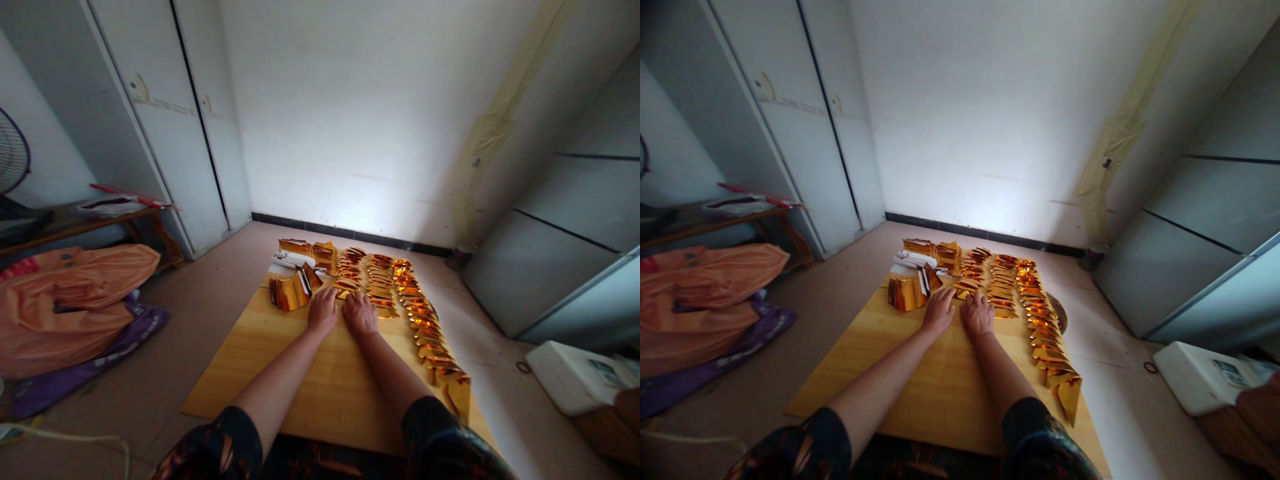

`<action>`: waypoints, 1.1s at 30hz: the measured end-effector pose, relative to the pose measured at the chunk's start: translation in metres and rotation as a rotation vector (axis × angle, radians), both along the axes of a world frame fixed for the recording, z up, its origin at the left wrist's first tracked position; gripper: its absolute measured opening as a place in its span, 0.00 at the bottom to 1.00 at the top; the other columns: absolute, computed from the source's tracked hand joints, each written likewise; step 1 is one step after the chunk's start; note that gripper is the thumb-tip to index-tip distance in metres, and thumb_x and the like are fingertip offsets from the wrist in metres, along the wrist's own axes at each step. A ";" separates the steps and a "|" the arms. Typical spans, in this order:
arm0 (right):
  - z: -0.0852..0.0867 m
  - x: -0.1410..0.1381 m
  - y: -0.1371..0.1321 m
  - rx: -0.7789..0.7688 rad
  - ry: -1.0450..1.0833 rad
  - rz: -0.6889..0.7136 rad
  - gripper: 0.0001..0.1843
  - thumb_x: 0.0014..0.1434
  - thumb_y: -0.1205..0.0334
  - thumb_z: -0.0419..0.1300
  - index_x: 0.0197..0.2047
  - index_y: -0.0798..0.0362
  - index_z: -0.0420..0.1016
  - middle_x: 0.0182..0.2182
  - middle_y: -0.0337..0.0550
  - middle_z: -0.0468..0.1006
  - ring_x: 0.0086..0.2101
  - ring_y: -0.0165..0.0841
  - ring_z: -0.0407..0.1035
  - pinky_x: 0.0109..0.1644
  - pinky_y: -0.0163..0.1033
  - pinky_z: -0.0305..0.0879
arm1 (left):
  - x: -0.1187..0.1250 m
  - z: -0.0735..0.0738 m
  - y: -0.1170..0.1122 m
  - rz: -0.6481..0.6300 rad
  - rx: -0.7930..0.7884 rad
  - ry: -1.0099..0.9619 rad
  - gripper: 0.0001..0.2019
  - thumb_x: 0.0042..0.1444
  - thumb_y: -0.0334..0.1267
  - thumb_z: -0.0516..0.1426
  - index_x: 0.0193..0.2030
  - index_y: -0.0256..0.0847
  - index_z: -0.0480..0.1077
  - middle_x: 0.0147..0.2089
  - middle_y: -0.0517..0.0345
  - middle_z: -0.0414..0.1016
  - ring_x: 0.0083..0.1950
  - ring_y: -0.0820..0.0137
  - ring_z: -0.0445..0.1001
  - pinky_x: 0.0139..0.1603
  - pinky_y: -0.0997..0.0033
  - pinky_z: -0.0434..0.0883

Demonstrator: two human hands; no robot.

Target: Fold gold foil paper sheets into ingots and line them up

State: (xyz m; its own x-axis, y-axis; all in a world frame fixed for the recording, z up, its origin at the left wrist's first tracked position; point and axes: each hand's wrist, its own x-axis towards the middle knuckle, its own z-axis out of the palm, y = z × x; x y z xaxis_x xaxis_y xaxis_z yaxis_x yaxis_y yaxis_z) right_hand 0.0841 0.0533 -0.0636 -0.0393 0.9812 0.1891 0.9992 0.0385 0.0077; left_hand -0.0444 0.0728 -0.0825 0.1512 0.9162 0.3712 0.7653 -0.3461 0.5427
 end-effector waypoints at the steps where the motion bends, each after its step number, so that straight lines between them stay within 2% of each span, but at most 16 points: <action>1: -0.002 0.000 0.001 0.008 0.003 0.006 0.16 0.65 0.55 0.45 0.49 0.48 0.69 0.46 0.48 0.71 0.46 0.39 0.62 0.44 0.41 0.57 | 0.001 0.000 0.005 0.031 -0.036 0.004 0.26 0.50 0.23 0.53 0.57 0.37 0.66 0.60 0.47 0.67 0.63 0.61 0.63 0.65 0.58 0.60; 5: -0.006 0.003 0.000 0.056 0.000 0.066 0.16 0.67 0.59 0.44 0.50 0.49 0.70 0.43 0.49 0.73 0.45 0.39 0.62 0.44 0.41 0.56 | 0.005 -0.003 0.013 0.141 -0.117 -0.020 0.25 0.52 0.22 0.51 0.58 0.34 0.65 0.56 0.44 0.71 0.60 0.62 0.66 0.63 0.62 0.61; 9: -0.006 0.003 -0.001 0.078 0.025 0.158 0.18 0.67 0.62 0.44 0.57 0.46 0.66 0.46 0.47 0.75 0.46 0.37 0.62 0.46 0.41 0.54 | 0.008 -0.005 0.011 0.178 -0.127 -0.067 0.24 0.53 0.24 0.52 0.58 0.35 0.66 0.52 0.46 0.74 0.55 0.61 0.70 0.60 0.61 0.64; 13: -0.006 -0.001 0.001 0.055 0.100 0.119 0.19 0.67 0.63 0.46 0.59 0.42 0.65 0.44 0.42 0.77 0.45 0.35 0.64 0.45 0.39 0.54 | 0.008 -0.007 0.010 0.164 -0.080 -0.100 0.24 0.51 0.22 0.50 0.56 0.35 0.67 0.52 0.46 0.74 0.55 0.63 0.70 0.60 0.62 0.64; 17: -0.005 -0.003 0.004 0.048 0.144 0.100 0.16 0.67 0.63 0.47 0.52 0.43 0.71 0.41 0.42 0.78 0.42 0.33 0.66 0.43 0.36 0.53 | 0.009 -0.011 0.012 0.104 -0.034 -0.106 0.26 0.47 0.18 0.49 0.54 0.37 0.69 0.58 0.47 0.69 0.60 0.63 0.65 0.63 0.63 0.61; 20: -0.005 -0.003 0.006 0.067 0.176 0.087 0.14 0.65 0.66 0.48 0.44 0.49 0.75 0.37 0.43 0.79 0.40 0.32 0.67 0.41 0.35 0.53 | 0.010 -0.012 0.015 0.122 -0.070 -0.131 0.30 0.46 0.17 0.49 0.57 0.36 0.66 0.62 0.46 0.64 0.64 0.64 0.61 0.65 0.63 0.60; 23: -0.008 -0.001 0.006 0.095 0.194 0.123 0.14 0.64 0.68 0.49 0.42 0.50 0.76 0.35 0.42 0.79 0.38 0.32 0.68 0.41 0.35 0.53 | 0.010 -0.007 0.018 0.125 -0.114 -0.159 0.31 0.47 0.17 0.48 0.60 0.34 0.63 0.63 0.46 0.64 0.65 0.66 0.61 0.66 0.66 0.59; 26: -0.012 0.003 0.003 0.107 0.219 0.151 0.14 0.63 0.68 0.49 0.42 0.49 0.75 0.35 0.41 0.79 0.38 0.32 0.69 0.42 0.34 0.54 | 0.008 -0.001 0.017 0.134 -0.155 -0.171 0.28 0.50 0.18 0.48 0.59 0.35 0.64 0.58 0.47 0.69 0.60 0.67 0.66 0.63 0.68 0.62; 29: -0.015 0.007 0.000 0.088 0.291 0.128 0.16 0.60 0.70 0.51 0.47 0.50 0.73 0.36 0.42 0.79 0.39 0.32 0.70 0.43 0.34 0.57 | 0.006 0.003 0.009 0.145 -0.174 -0.153 0.23 0.50 0.20 0.50 0.52 0.36 0.69 0.51 0.49 0.75 0.54 0.67 0.71 0.58 0.68 0.66; 33: -0.015 0.010 -0.004 0.028 0.477 0.086 0.21 0.56 0.71 0.53 0.53 0.51 0.68 0.39 0.41 0.79 0.40 0.31 0.71 0.45 0.33 0.61 | 0.000 0.004 -0.004 0.153 -0.162 -0.150 0.17 0.50 0.21 0.53 0.44 0.37 0.73 0.44 0.52 0.77 0.47 0.68 0.74 0.52 0.68 0.69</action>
State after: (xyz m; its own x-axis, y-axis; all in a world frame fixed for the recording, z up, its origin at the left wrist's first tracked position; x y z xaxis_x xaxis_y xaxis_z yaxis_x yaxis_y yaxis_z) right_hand 0.0938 0.0490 -0.0790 -0.0227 0.9723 0.2324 0.8848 0.1278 -0.4481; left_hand -0.0442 0.0690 -0.0788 -0.0387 0.9734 0.2258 0.7091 -0.1325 0.6926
